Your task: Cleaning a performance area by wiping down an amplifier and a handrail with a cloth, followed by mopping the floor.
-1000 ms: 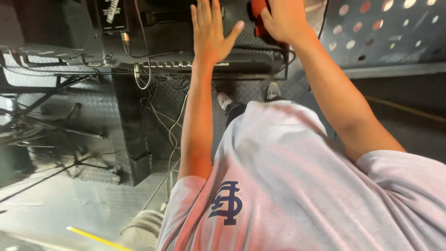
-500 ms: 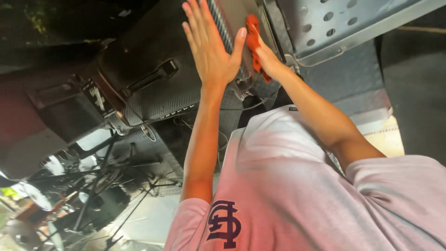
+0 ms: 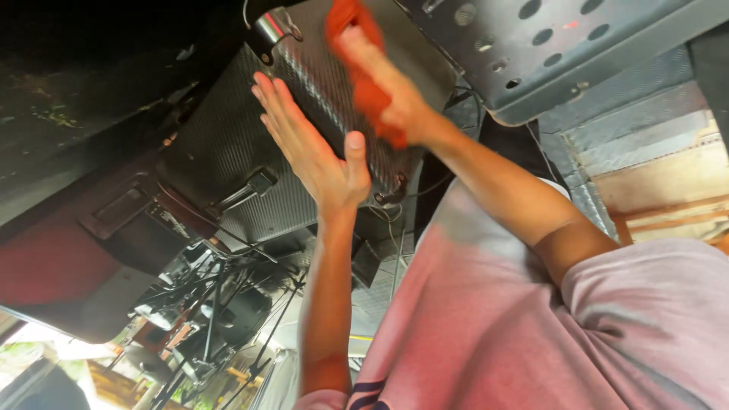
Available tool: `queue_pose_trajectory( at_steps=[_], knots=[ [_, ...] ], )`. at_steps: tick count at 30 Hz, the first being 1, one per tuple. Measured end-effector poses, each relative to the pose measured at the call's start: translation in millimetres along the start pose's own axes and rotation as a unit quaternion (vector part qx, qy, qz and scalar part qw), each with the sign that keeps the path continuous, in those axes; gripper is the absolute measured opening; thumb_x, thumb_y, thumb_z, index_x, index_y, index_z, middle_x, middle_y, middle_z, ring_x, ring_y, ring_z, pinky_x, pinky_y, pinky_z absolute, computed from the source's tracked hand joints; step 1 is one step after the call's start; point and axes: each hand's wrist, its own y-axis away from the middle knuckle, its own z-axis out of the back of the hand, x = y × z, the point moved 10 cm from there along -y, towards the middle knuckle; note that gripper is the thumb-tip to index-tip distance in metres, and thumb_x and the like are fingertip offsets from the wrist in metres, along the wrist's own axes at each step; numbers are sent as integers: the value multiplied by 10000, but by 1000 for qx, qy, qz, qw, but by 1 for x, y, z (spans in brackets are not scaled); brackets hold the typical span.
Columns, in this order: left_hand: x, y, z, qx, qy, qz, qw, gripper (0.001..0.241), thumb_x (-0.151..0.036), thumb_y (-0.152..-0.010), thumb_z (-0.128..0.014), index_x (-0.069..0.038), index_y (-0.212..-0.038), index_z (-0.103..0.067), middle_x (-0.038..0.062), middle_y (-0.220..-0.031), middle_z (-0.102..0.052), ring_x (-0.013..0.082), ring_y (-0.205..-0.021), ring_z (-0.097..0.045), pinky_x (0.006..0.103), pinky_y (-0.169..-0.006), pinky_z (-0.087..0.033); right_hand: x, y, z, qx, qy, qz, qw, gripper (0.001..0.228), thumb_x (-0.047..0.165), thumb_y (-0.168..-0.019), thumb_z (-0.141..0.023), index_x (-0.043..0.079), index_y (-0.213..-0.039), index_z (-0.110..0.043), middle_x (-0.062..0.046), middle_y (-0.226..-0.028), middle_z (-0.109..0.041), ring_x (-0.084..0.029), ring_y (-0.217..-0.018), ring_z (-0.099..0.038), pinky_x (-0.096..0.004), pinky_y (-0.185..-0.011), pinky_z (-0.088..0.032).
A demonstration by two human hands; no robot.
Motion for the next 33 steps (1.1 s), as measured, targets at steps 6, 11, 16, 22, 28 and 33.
queue_pose_trajectory(
  at_steps=[6,11,16,22,28,33],
  knots=[
    [-7,-3,-10,47,-119,-4,992,927,-593,-1085,-530,-29,-1679,-96,203,-1733,-54,391,-1622,-67,564,-1332,-102,-337,136,12,-60,36,-520,852,634,439,-979,-481,66,-1487,-550,-93,-1399,-636,-213,-1308,-583,-351,-1136,-421],
    [-19,-17,-22,104,-170,-86,976,845,-389,-992,-594,-72,-1661,-188,223,-1743,-51,426,-1599,-23,598,-1307,-56,-102,-2,16,-118,-62,-221,966,698,212,-991,-458,67,-1661,-326,-173,-1611,-448,-276,-1318,-405,-411,-1132,-308],
    [-30,-23,-30,174,-155,-112,966,899,-452,-954,-645,-31,-1654,-269,264,-1714,-113,454,-1614,-53,641,-1321,-78,-26,-41,1,-29,-4,-120,992,635,271,-1123,-491,78,-1689,-276,-136,-1782,-227,-238,-1661,-132,-374,-1383,-132],
    [-39,-31,-35,209,-165,-140,954,796,-472,-915,-687,-58,-1557,-465,178,-1696,-258,468,-1613,-111,687,-1314,-97,-281,82,20,-125,-153,-326,925,534,184,-1075,-520,130,-1578,-348,-289,-1324,-367,-304,-1064,-340,-440,-931,-286],
    [-41,-35,-31,179,-137,-164,960,601,-424,-899,-704,-63,-1376,-654,126,-1636,-392,460,-1592,-166,697,-1301,-103,-280,187,50,-171,16,-397,902,453,244,-1087,-449,94,-1509,-520,-68,-1502,-576,-201,-1364,-528,-347,-1166,-392],
    [-45,-31,-30,169,-118,-186,961,531,-409,-913,-715,-51,-1305,-694,120,-1580,-470,453,-1586,-186,693,-1304,-108,-188,205,16,-292,-297,-296,860,621,213,-1012,-434,54,-1606,-354,-89,-1589,-436,-238,-1446,-418,-370,-1217,-308]
  ],
)
